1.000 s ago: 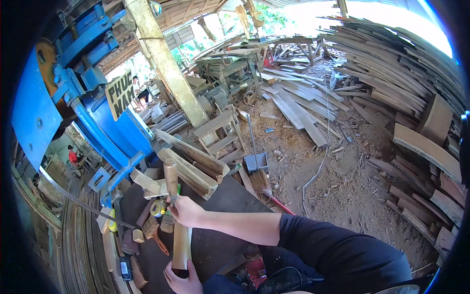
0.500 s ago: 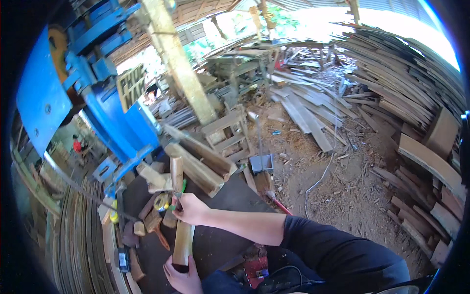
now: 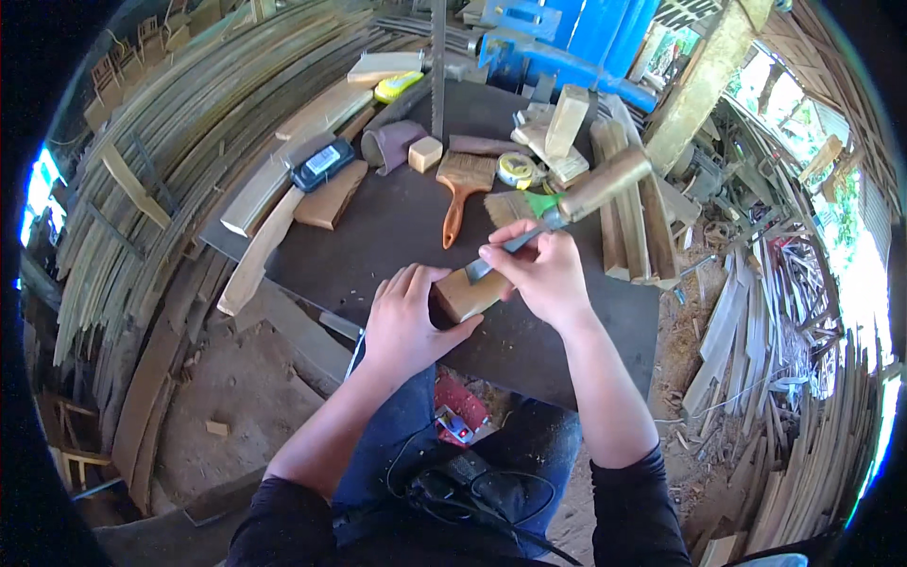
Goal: The person uses a hammer to repeatedly strike a small wooden block held in their left hand. They rotate the block to work on different sides, removing material and shaping the wood.
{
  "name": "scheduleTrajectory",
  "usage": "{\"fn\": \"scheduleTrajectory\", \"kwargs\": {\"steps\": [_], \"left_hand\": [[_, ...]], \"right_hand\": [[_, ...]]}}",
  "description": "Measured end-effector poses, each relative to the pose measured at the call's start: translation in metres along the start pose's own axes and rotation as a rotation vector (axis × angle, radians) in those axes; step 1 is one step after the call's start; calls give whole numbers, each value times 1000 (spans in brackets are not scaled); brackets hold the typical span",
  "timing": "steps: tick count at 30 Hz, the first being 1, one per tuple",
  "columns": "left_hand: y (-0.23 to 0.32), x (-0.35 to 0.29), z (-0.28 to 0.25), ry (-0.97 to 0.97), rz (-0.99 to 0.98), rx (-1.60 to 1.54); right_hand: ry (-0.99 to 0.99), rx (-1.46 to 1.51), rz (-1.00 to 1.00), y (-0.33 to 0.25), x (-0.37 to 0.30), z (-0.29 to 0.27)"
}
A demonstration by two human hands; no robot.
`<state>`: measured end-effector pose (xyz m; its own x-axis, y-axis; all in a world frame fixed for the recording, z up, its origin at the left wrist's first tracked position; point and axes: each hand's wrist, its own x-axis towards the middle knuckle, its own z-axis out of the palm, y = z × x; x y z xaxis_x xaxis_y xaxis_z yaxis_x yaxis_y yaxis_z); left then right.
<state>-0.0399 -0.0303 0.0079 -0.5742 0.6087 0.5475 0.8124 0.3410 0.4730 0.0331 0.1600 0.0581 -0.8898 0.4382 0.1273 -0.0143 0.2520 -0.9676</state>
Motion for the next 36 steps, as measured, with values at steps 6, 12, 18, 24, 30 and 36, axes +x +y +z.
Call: {"fn": "scheduleTrajectory", "kwargs": {"steps": [6,12,18,24,30,36], "left_hand": [[1,-9,7,44,-47,-3],[8,1,0,51,-24,-5],[2,-1,11,84,-5,33],[5,1,3,75,88,55],[9,-3,3,82,10,-49],[9,-1,1,89,2,-24]], "right_hand": [[152,-54,-55,26,12,-16],[-185,-7,-118,-5,-6,5],[26,115,-4,13,4,-9],[-46,-159,-207,9,0,-11],[-105,-38,-182,37,-2,2],[152,-37,-159,20,13,-15]]}}
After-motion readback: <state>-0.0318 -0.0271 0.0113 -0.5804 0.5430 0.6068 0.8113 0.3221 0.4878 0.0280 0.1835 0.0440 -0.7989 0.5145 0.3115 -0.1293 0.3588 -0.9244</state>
